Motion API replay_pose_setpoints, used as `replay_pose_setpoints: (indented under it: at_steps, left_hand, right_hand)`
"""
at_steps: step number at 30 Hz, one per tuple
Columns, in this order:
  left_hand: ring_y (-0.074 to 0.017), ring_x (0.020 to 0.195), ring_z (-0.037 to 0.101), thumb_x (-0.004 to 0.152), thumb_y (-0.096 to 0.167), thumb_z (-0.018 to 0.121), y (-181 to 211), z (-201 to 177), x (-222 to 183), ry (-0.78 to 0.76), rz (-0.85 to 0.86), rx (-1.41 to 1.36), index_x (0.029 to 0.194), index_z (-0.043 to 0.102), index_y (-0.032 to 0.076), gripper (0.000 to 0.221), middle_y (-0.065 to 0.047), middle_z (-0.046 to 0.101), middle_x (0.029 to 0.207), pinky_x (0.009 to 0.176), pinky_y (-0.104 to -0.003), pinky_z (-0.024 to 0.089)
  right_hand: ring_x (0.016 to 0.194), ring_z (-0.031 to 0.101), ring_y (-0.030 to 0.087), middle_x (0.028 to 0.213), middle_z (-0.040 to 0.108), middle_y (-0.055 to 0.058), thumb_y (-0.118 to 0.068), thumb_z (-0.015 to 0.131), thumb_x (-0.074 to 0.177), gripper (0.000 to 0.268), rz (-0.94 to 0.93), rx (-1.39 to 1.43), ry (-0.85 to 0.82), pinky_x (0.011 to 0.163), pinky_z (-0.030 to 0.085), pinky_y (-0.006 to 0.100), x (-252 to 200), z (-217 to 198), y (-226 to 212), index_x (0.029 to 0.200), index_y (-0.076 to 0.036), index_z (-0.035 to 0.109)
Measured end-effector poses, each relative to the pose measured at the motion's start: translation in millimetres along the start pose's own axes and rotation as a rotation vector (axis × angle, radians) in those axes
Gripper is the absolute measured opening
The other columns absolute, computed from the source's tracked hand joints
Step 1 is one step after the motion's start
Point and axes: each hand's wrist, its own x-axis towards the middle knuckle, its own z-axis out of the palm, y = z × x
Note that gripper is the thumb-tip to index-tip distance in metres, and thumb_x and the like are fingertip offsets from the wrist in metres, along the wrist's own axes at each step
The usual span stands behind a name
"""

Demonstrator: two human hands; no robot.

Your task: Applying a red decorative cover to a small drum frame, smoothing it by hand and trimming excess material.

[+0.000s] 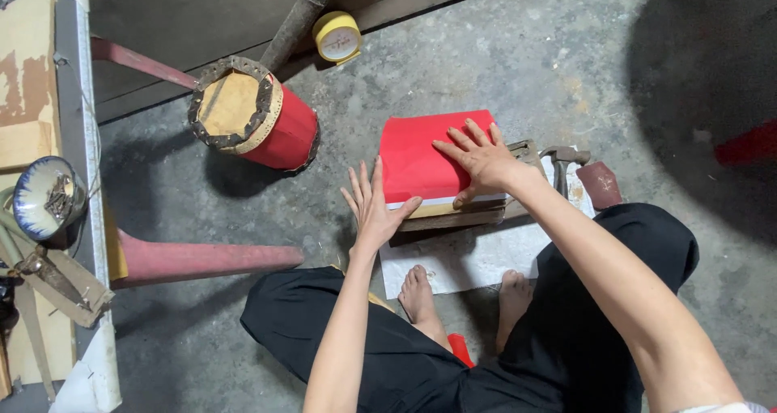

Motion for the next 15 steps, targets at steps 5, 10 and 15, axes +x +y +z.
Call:
replay_pose_setpoints:
  at_steps: [5, 10, 15]
  left_hand:
    - [-0.0432, 0.156, -0.011, 0.077, 0.075, 0.072, 2, -1, 0, -0.014, 0.001, 0.016, 0.166, 0.014, 0.022, 0.119, -0.025, 0.004, 0.170, 0.118, -0.065, -0.017]
    - [-0.0424, 0.156, -0.012, 0.077, 0.076, 0.071, 3, -3, 0, -0.025, -0.004, 0.013, 0.166, 0.014, 0.021, 0.120, -0.025, 0.005, 0.170, 0.118, -0.064, -0.018]
    - [-0.0415, 0.156, -0.013, 0.075, 0.077, 0.073, 1, -2, 1, -0.022, -0.008, -0.017, 0.167, 0.013, 0.021, 0.123, -0.024, 0.005, 0.170, 0.117, -0.062, -0.020]
  right_hand:
    - [0.158, 0.004, 0.038, 0.171, 0.019, 0.005, -0.063, 0.093, 0.061, 0.125, 0.002, 0.009, -0.003, 0.123, 0.003, 0.064, -10, -6, 7, 0.162, -0.035, 0.025]
    - [0.158, 0.002, 0.038, 0.171, 0.020, 0.003, -0.057, 0.093, 0.064, 0.122, 0.002, 0.019, -0.036, 0.124, 0.003, 0.063, -18, -13, 13, 0.162, -0.038, 0.023]
    - [0.158, 0.005, 0.038, 0.171, 0.021, 0.003, -0.047, 0.095, 0.067, 0.119, 0.002, 0.014, -0.065, 0.124, 0.006, 0.062, -24, -21, 10, 0.162, -0.038, 0.023]
